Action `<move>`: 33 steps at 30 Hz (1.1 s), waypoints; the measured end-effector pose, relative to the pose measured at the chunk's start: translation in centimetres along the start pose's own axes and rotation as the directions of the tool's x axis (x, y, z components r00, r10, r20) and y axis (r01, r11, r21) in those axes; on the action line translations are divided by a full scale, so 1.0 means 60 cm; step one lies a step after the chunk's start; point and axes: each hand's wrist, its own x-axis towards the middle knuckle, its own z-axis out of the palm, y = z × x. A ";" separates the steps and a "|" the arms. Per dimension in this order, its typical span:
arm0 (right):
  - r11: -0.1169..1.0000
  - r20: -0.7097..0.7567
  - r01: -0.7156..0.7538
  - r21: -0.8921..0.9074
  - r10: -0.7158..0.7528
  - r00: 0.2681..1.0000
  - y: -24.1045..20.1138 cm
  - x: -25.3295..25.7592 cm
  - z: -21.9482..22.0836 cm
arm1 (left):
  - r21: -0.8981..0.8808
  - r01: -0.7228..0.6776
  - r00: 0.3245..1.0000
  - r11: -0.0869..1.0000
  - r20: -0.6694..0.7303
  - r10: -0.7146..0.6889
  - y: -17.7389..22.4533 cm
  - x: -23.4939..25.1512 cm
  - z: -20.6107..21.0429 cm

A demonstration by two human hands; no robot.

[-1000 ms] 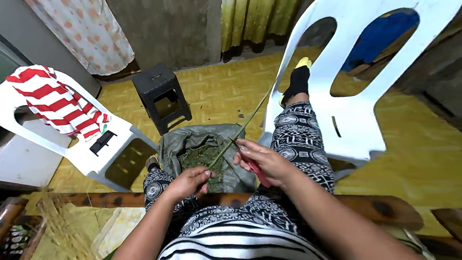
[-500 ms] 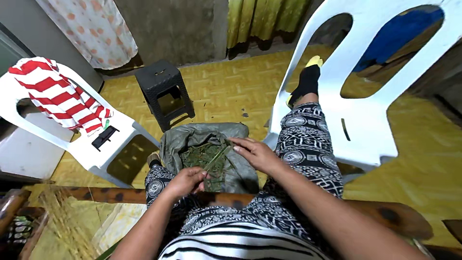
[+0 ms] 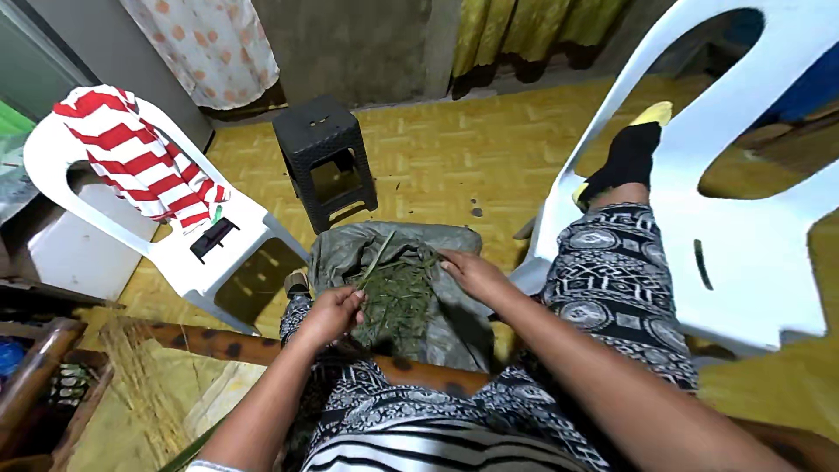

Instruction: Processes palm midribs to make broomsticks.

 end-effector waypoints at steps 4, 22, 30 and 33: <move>0.990 0.176 -0.106 -0.089 0.121 0.977 -0.007 0.017 0.037 | 0.125 -0.075 0.983 0.989 -0.155 0.094 0.023 0.027 0.017; 0.937 0.057 -0.087 -0.338 0.113 0.992 0.032 0.021 -0.012 | 0.594 -0.272 0.682 0.757 -0.436 0.587 0.096 0.096 -0.010; 0.942 -0.388 0.336 0.014 -0.304 0.870 -0.108 -0.043 -0.069 | 0.574 -0.188 0.779 0.797 -0.407 0.477 0.131 0.098 0.014; 0.892 -0.463 0.452 -0.018 -0.409 0.787 -0.147 -0.054 -0.056 | 0.549 -0.186 0.808 0.815 -0.387 0.445 0.145 0.098 0.032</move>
